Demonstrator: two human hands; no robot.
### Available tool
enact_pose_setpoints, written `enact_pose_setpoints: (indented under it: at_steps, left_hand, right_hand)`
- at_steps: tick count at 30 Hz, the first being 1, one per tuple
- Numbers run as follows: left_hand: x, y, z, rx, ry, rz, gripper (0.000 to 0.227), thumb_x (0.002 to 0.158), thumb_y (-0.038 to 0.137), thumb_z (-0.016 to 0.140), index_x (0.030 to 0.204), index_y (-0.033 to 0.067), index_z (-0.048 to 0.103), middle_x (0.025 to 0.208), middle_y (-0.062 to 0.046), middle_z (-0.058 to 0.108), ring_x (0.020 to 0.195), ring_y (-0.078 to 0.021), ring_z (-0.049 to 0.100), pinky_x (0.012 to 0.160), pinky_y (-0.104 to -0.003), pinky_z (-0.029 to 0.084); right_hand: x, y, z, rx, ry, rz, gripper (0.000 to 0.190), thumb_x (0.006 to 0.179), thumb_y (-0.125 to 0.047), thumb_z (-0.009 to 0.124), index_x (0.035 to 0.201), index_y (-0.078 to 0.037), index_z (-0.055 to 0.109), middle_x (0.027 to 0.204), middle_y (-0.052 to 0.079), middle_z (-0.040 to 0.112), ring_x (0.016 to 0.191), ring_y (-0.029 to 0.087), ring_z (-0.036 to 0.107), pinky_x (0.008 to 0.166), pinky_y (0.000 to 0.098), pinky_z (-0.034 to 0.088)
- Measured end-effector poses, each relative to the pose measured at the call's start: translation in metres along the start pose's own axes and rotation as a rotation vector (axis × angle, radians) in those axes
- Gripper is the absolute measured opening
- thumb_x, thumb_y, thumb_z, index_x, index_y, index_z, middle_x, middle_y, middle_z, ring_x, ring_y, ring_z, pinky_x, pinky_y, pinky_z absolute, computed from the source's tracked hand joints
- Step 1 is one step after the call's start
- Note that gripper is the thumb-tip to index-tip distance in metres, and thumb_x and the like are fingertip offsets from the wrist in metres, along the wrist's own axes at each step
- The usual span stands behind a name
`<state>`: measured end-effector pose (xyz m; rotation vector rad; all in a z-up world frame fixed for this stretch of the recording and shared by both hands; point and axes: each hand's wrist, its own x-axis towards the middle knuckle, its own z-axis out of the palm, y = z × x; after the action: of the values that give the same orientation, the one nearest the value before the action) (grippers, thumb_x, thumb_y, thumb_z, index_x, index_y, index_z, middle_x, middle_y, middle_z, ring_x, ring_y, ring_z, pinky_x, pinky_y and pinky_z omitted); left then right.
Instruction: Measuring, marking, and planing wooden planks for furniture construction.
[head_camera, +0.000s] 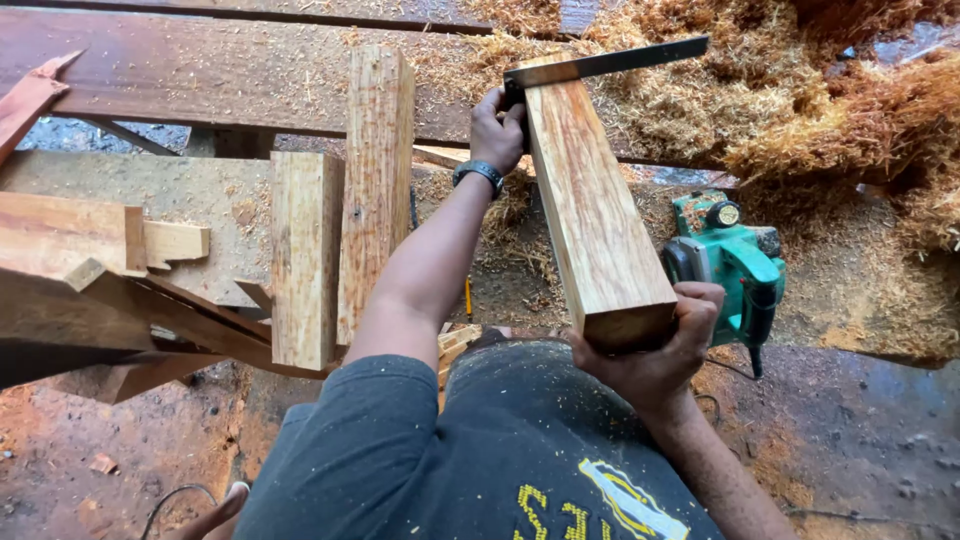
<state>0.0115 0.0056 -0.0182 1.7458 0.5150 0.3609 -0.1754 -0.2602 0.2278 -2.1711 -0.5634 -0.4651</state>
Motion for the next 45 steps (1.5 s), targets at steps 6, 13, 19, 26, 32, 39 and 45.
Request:
enact_pose_setpoints:
  at_steps: [6, 13, 19, 26, 32, 39, 45]
  left_hand:
    - [0.003, 0.001, 0.001, -0.042, 0.003, 0.03, 0.009, 0.093, 0.009, 0.06, 0.099, 0.0092, 0.066, 0.101, -0.01, 0.076, 0.095, -0.0263, 0.073, 0.084, -0.042, 0.064]
    - [-0.004, 0.008, 0.0, -0.065, 0.019, 0.065, 0.013, 0.092, 0.006, 0.057, 0.1, 0.0119, 0.067, 0.101, -0.008, 0.076, 0.094, -0.0252, 0.074, 0.084, -0.041, 0.065]
    - [0.0, 0.007, -0.004, -0.047, -0.012, 0.019, 0.012, 0.094, 0.01, 0.058, 0.102, 0.0111, 0.067, 0.104, -0.009, 0.076, 0.099, -0.0269, 0.073, 0.087, -0.045, 0.064]
    - [-0.023, 0.011, -0.011, -0.151, 0.083, 0.065, 0.009, 0.094, 0.014, 0.068, 0.102, 0.009, 0.065, 0.096, -0.011, 0.072, 0.09, -0.0251, 0.071, 0.08, -0.042, 0.064]
    - [-0.098, 0.045, -0.071, -0.243, 0.318, 0.111, 0.01, 0.096, 0.011, 0.073, 0.104, 0.0085, 0.067, 0.085, -0.012, 0.071, 0.076, -0.0244, 0.074, 0.061, -0.037, 0.064]
    - [-0.167, 0.082, -0.168, -0.146, 0.575, 0.119, 0.005, 0.104, 0.008, 0.064, 0.109, 0.0074, 0.064, 0.081, -0.014, 0.07, 0.065, -0.0224, 0.071, 0.056, -0.034, 0.065]
    - [-0.199, 0.113, -0.195, -0.191, 0.814, 0.164, 0.015, 0.107, 0.006, 0.062, 0.116, -0.0005, 0.052, 0.103, -0.018, 0.062, 0.09, -0.0303, 0.078, 0.061, -0.039, 0.071]
  right_hand:
    - [0.002, -0.001, 0.001, -0.026, 0.0, 0.016, 0.09, 0.056, -0.053, 0.091, 0.105, -0.003, 0.035, 0.104, 0.014, 0.04, 0.101, 0.032, 0.043, 0.084, 0.0438, 0.042]
    - [0.004, -0.003, -0.001, -0.057, -0.014, 0.021, 0.09, 0.056, -0.049, 0.092, 0.105, -0.001, 0.033, 0.105, 0.016, 0.04, 0.102, 0.033, 0.044, 0.086, 0.045, 0.042]
    - [0.003, 0.003, 0.003, -0.075, 0.007, -0.001, 0.093, 0.053, -0.053, 0.092, 0.104, -0.002, 0.032, 0.103, 0.014, 0.038, 0.102, 0.034, 0.045, 0.085, 0.0454, 0.041]
    - [-0.044, 0.096, 0.01, 0.015, 0.049, -0.032, 0.089, 0.052, -0.051, 0.098, 0.099, 0.002, 0.045, 0.101, 0.019, 0.05, 0.095, 0.037, 0.053, 0.085, 0.0457, 0.044]
    - [-0.136, 0.186, 0.042, -0.051, 0.047, 0.214, 0.085, 0.044, -0.039, 0.105, 0.111, -0.004, 0.065, 0.106, 0.013, 0.062, 0.097, 0.031, 0.067, 0.094, 0.0355, 0.048]
    - [-0.123, 0.192, -0.014, -0.069, -0.172, 0.215, 0.07, 0.06, -0.038, 0.095, 0.12, -0.012, 0.071, 0.119, 0.008, 0.062, 0.112, 0.031, 0.063, 0.101, 0.0432, 0.048]
    - [-0.073, 0.243, -0.105, -0.149, -0.018, 0.497, 0.064, 0.093, -0.036, 0.086, 0.135, 0.006, 0.062, 0.113, 0.025, 0.064, 0.106, 0.04, 0.065, 0.091, 0.0456, 0.053]
